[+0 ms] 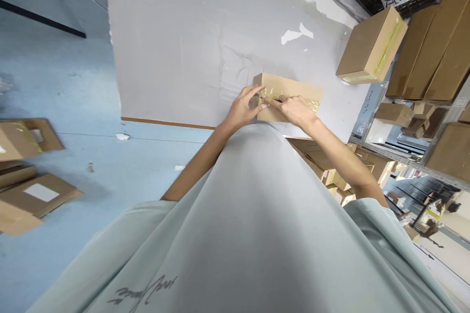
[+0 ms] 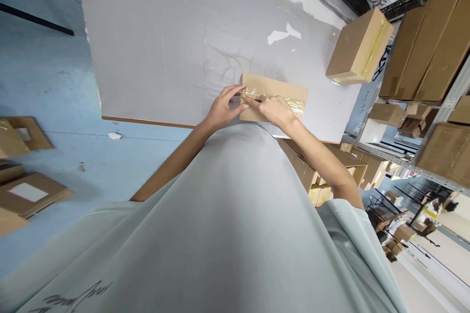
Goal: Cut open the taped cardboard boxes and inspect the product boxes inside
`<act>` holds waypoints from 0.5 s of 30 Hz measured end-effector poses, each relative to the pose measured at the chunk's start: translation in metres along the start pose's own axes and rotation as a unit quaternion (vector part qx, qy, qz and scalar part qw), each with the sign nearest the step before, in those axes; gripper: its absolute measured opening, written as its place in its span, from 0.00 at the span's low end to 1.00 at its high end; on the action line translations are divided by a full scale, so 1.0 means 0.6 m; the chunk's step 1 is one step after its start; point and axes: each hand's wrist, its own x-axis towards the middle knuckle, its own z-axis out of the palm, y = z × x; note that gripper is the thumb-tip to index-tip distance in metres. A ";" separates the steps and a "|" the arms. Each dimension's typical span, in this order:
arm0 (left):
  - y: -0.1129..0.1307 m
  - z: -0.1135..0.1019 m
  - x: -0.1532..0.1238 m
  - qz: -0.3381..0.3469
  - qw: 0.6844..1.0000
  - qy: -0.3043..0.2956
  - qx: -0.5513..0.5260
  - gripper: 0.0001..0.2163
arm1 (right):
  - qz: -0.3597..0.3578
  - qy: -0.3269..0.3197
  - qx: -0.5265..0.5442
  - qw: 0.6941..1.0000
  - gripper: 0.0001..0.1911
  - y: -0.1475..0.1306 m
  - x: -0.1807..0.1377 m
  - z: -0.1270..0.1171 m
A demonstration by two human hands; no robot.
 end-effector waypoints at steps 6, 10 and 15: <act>0.003 0.006 -0.002 -0.011 1.000 0.009 -0.008 0.33 | -0.036 0.019 -0.014 0.999 0.41 0.001 0.010 -0.011; 0.004 0.006 -0.003 -0.018 1.000 0.013 -0.015 0.36 | -0.089 0.059 -0.020 0.994 0.36 0.000 0.032 -0.015; 0.000 0.006 -0.005 -0.030 0.999 0.016 -0.002 0.38 | -0.093 0.075 -0.014 0.993 0.29 0.026 0.036 0.002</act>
